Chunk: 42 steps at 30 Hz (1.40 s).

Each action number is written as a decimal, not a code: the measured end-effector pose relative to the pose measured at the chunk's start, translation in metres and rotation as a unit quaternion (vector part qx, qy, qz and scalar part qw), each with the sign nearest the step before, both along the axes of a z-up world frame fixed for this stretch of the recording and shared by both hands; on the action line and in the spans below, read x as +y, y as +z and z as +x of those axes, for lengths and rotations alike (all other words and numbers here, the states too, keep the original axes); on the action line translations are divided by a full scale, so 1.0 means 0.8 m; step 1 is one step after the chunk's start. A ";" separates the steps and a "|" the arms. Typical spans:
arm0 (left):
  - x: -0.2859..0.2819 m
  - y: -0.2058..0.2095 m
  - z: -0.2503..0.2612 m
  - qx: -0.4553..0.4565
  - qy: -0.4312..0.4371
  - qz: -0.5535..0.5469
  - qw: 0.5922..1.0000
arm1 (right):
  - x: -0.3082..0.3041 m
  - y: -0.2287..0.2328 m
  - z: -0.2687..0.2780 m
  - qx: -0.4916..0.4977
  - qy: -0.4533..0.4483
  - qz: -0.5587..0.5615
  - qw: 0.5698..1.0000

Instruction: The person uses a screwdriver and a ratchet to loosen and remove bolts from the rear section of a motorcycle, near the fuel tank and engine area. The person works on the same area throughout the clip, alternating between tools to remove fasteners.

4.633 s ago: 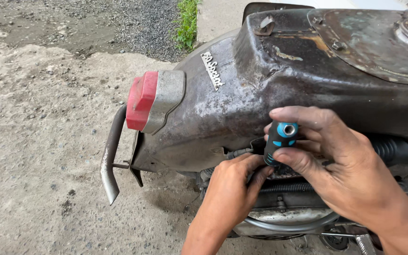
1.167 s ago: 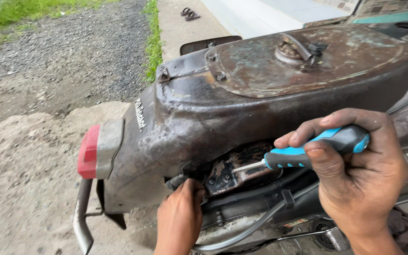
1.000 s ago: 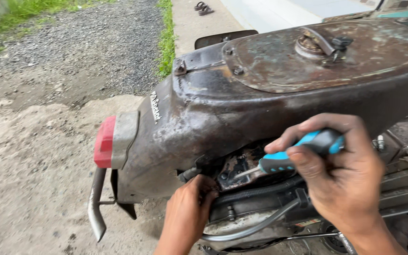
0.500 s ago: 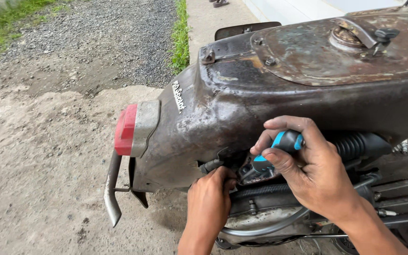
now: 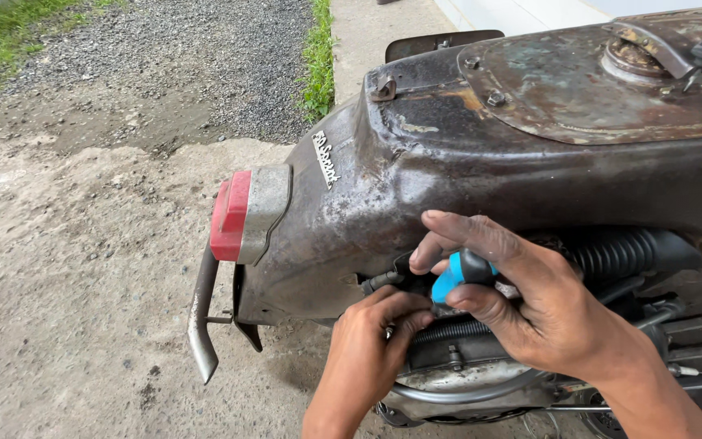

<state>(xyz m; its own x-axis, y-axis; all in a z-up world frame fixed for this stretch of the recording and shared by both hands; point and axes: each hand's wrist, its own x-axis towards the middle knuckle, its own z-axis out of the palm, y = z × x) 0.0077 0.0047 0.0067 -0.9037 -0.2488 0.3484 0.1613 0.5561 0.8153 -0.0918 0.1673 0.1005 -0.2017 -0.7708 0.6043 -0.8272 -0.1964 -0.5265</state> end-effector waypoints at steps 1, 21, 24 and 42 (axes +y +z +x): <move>0.001 -0.006 -0.003 -0.001 0.000 0.001 1.000 | -0.002 0.000 0.000 -0.001 0.000 0.001 1.000; 0.004 -0.014 -0.008 0.002 0.039 -0.102 0.994 | -0.049 0.005 0.010 0.065 -0.083 -0.046 0.993; 0.001 -0.023 -0.013 -0.021 0.035 -0.120 0.992 | -0.065 -0.004 0.036 0.168 -0.204 -0.042 0.964; 0.008 -0.019 -0.012 -0.062 0.062 -0.132 0.987 | -0.059 0.025 0.053 0.142 -0.204 0.047 0.967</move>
